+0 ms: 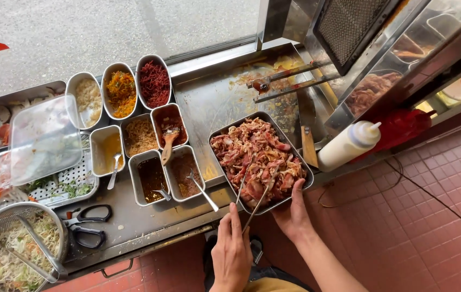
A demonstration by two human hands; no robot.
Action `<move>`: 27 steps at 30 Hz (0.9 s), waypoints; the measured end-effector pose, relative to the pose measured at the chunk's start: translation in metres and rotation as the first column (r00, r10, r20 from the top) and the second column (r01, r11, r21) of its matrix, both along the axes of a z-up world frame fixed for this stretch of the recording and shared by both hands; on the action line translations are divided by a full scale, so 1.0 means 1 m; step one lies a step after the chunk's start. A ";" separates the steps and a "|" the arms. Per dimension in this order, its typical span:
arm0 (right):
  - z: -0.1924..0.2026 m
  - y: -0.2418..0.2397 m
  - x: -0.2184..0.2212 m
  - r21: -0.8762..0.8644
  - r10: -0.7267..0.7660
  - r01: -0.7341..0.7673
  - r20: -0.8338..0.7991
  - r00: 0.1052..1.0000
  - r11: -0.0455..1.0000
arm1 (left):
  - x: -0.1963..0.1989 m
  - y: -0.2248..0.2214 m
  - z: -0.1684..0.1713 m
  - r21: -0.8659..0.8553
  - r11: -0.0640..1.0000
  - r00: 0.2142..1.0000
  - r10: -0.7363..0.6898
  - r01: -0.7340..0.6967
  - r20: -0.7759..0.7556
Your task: The person transfers sliced meat from a tray into a container using tongs and then uses a large knife to scrape more meat from a vertical rotisserie.
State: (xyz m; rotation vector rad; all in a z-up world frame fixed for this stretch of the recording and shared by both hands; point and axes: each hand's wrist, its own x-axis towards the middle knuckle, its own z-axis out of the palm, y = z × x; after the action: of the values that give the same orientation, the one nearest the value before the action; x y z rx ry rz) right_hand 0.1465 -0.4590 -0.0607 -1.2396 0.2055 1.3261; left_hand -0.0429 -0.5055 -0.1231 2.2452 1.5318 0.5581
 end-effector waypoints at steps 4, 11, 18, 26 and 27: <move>-0.009 -0.001 0.002 0.045 0.006 -0.005 -0.011 1.000 0.999 | 0.000 0.000 -0.004 0.038 0.999 1.000 0.000 0.001 -0.025; -0.005 -0.003 0.004 0.059 0.032 -0.033 0.012 0.999 0.998 | -0.003 -0.004 0.009 -0.029 0.999 1.000 0.015 -0.016 -0.023; -0.018 -0.004 0.008 0.093 0.011 -0.011 0.005 1.000 0.996 | -0.005 0.004 -0.008 -0.085 0.996 0.996 -0.046 0.039 -0.077; -0.030 -0.007 0.013 0.093 0.008 -0.009 0.007 1.000 0.996 | -0.007 0.004 0.003 0.110 0.994 0.996 -0.004 -0.006 0.094; -0.026 -0.007 0.011 0.094 0.014 -0.014 0.005 1.000 0.995 | -0.008 0.005 -0.003 0.111 0.994 0.996 0.001 -0.012 0.092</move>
State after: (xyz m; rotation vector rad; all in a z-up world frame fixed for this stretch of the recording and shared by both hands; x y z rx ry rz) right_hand 0.1576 -0.4661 -0.0864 -1.1666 0.1301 1.3300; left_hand -0.0508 -0.5003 -0.1259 2.2629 1.4970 0.7554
